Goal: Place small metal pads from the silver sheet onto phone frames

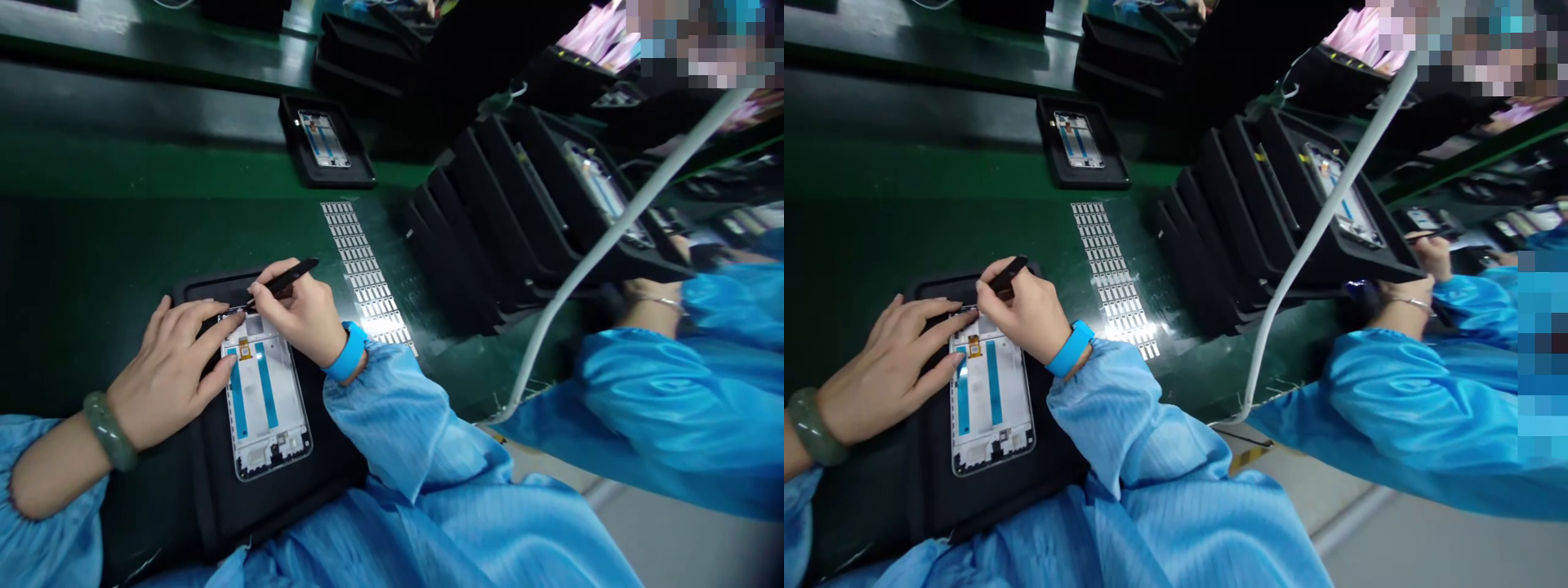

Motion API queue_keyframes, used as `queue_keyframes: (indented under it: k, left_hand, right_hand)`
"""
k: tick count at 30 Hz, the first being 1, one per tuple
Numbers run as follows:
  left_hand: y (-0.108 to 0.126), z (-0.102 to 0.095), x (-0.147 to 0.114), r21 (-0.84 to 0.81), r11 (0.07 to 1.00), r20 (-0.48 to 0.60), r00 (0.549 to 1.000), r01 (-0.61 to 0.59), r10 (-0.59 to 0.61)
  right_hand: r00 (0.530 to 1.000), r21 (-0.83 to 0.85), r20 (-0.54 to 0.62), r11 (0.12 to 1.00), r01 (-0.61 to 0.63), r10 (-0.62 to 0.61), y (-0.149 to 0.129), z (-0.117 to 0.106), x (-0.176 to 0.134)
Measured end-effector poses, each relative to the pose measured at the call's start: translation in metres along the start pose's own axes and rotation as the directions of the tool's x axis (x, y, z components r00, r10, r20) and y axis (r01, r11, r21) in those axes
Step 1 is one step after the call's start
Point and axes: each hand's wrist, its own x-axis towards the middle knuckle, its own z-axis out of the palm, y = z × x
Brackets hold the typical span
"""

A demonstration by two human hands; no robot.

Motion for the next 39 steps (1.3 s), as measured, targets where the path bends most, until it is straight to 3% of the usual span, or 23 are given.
queue_keyframes:
  k: [4, 8, 16, 25, 39]
  left_hand:
    - [0.001, 0.0, -0.001, 0.005, 1.0, 0.0, 1.0, -0.003, 0.003]
    - [0.0, 0.0, -0.001, -0.044, 0.999, 0.002, 1.0, 0.019, -0.019]
    - [-0.004, -0.004, 0.012, -0.164, 0.981, -0.092, 0.989, 0.101, -0.117]
    - [0.004, -0.001, 0.026, -0.07, 0.974, -0.161, 0.961, 0.216, -0.225]
    - [0.003, -0.001, 0.027, -0.026, 0.971, -0.167, 0.957, 0.236, -0.237]
  right_hand:
    - [0.997, -0.011, 0.042, 0.997, 0.071, -0.071, 0.0, 0.0, 0.0]
    - [0.993, -0.054, 0.003, 0.992, 0.114, -0.114, -0.002, -0.003, -0.002]
    - [0.983, -0.124, 0.012, 0.975, 0.183, -0.183, -0.004, -0.007, -0.004]
    - [0.976, -0.186, 0.064, 0.958, 0.218, -0.21, -0.002, -0.006, -0.004]
    - [0.971, -0.225, 0.122, 0.947, 0.231, -0.208, -0.003, -0.005, -0.004]
